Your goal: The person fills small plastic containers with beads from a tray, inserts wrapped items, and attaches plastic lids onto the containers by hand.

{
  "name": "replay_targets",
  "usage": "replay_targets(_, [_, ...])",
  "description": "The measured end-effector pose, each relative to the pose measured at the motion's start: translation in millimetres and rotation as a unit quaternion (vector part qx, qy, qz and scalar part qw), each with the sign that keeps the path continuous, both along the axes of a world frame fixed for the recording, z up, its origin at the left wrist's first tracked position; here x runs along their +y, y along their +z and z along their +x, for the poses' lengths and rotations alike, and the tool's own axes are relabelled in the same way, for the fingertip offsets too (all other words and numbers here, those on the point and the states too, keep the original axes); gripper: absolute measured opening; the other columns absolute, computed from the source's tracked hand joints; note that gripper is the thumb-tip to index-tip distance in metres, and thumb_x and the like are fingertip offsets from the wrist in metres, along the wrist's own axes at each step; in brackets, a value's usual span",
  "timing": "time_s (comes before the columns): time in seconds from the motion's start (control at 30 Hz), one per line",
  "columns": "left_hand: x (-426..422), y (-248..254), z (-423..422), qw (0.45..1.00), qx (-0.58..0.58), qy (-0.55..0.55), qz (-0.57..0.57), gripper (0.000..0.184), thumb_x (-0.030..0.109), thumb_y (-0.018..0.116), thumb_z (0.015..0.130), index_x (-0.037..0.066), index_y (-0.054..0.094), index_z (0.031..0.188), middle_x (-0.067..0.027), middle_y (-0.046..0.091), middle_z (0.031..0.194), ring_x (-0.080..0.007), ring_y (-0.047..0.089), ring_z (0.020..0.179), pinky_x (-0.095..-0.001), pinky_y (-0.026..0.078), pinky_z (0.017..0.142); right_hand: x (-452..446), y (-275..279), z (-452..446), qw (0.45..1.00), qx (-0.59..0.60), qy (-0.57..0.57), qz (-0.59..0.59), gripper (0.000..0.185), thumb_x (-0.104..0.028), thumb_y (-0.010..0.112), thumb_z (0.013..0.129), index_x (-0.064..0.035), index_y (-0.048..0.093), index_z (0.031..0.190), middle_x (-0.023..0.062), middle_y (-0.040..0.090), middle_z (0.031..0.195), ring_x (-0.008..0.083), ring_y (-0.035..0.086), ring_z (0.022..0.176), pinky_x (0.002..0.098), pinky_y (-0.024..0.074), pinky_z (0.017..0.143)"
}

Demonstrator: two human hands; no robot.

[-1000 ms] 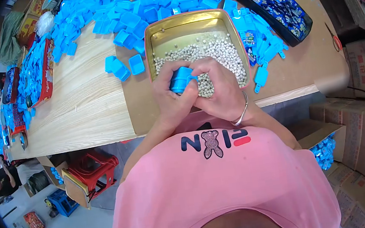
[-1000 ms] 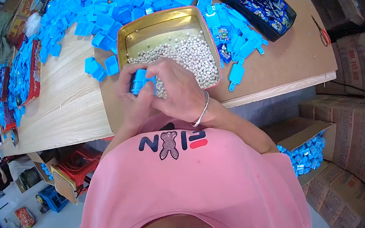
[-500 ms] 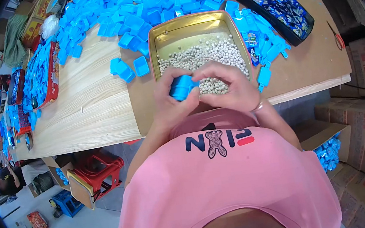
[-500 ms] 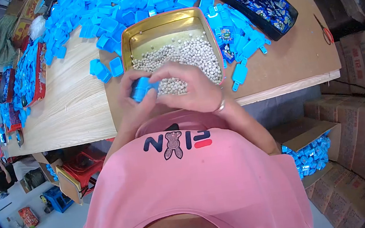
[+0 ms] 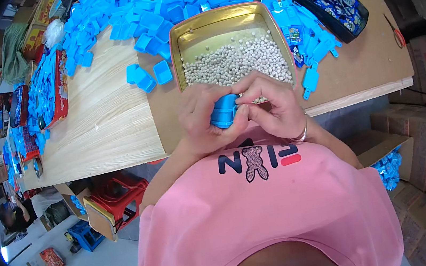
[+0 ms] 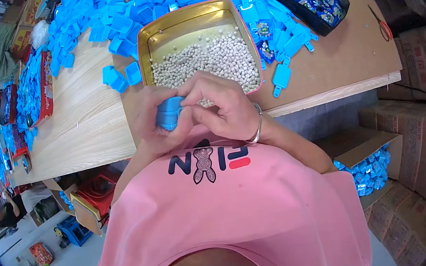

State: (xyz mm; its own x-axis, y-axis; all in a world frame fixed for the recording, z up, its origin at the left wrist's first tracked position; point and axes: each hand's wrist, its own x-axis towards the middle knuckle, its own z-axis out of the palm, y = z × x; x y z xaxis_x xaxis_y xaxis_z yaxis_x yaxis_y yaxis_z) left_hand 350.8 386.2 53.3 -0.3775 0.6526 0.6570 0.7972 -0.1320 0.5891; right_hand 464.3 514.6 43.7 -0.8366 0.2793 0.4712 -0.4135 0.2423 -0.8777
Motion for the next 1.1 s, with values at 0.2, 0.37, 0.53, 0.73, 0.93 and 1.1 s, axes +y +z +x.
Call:
replay_targets(0.2, [8, 15, -5, 0.995, 0.043, -0.027, -0.081, 0.045, 0.030, 0.083, 0.061, 0.006, 0.060, 0.092, -0.0050, 0.061, 0.080, -0.0200, 0.055, 0.066, -0.0295, 0.046, 0.064, 11, -14, 1, 0.999, -0.029, 0.002, -0.044, 0.021, 0.004, 0.065, 0.072, -0.0018, 0.060, 0.091, 0.0118, 0.062, 0.098, 0.0181, 0.057, 0.083, 0.0264, 0.0461, 0.074])
replay_targets(0.37, [10, 12, -5, 0.995, 0.046, 0.000, -0.084, 0.063, 0.041, 0.084, 0.058, 0.006, 0.057, 0.103, -0.0053, 0.062, 0.086, -0.0218, 0.060, 0.072, -0.0296, 0.048, 0.069, 29, 2, 5, 0.988, -0.115, 0.045, -0.090, 0.025, 0.002, 0.068, 0.071, -0.0016, 0.060, 0.095, 0.0095, 0.062, 0.097, 0.0165, 0.057, 0.083, 0.0262, 0.0465, 0.076])
replay_targets(0.53, [6, 14, -14, 0.978, 0.071, -0.015, -0.198, 0.082, 0.046, 0.084, 0.058, 0.005, 0.049, 0.120, -0.0059, 0.063, 0.094, -0.0220, 0.063, 0.079, -0.0286, 0.049, 0.073, 29, 11, -7, 0.983, -0.172, 0.051, 0.040, 0.030, 0.000, 0.069, 0.070, -0.0011, 0.059, 0.099, 0.0078, 0.062, 0.097, 0.0148, 0.057, 0.083, 0.0263, 0.0471, 0.079])
replay_targets(0.73, [-4, 33, -21, 0.953, -0.058, -0.010, -0.298, 0.083, 0.036, 0.081, 0.066, 0.004, 0.041, 0.131, -0.0087, 0.062, 0.102, -0.0203, 0.062, 0.087, -0.0288, 0.049, 0.075, 20, 1, -16, 0.989, -0.142, 0.024, 0.039, 0.035, -0.001, 0.069, 0.070, -0.0015, 0.058, 0.103, 0.0062, 0.061, 0.096, 0.0149, 0.057, 0.085, 0.0261, 0.0471, 0.080])
replay_targets(0.93, [-7, -25, -8, 0.793, -0.596, -0.118, 0.054, 0.073, 0.017, 0.074, 0.076, 0.006, 0.036, 0.137, -0.0132, 0.058, 0.112, -0.0211, 0.058, 0.098, -0.0306, 0.048, 0.080, 5, -34, -20, 0.964, -0.085, 0.015, -0.251, 0.035, -0.005, 0.069, 0.070, -0.0037, 0.059, 0.103, 0.0046, 0.061, 0.094, 0.0159, 0.058, 0.084, 0.0254, 0.0465, 0.078])
replay_targets(1.1, [1, -23, 0, 0.793, -0.592, -0.094, 0.103, 0.062, 0.006, 0.066, 0.080, 0.005, 0.038, 0.135, -0.0151, 0.054, 0.117, -0.0221, 0.054, 0.103, -0.0314, 0.046, 0.085, 4, -36, -28, 0.964, -0.052, 0.006, -0.259, 0.032, -0.002, 0.066, 0.071, -0.0031, 0.060, 0.102, 0.0049, 0.060, 0.094, 0.0163, 0.056, 0.083, 0.0247, 0.0461, 0.076])
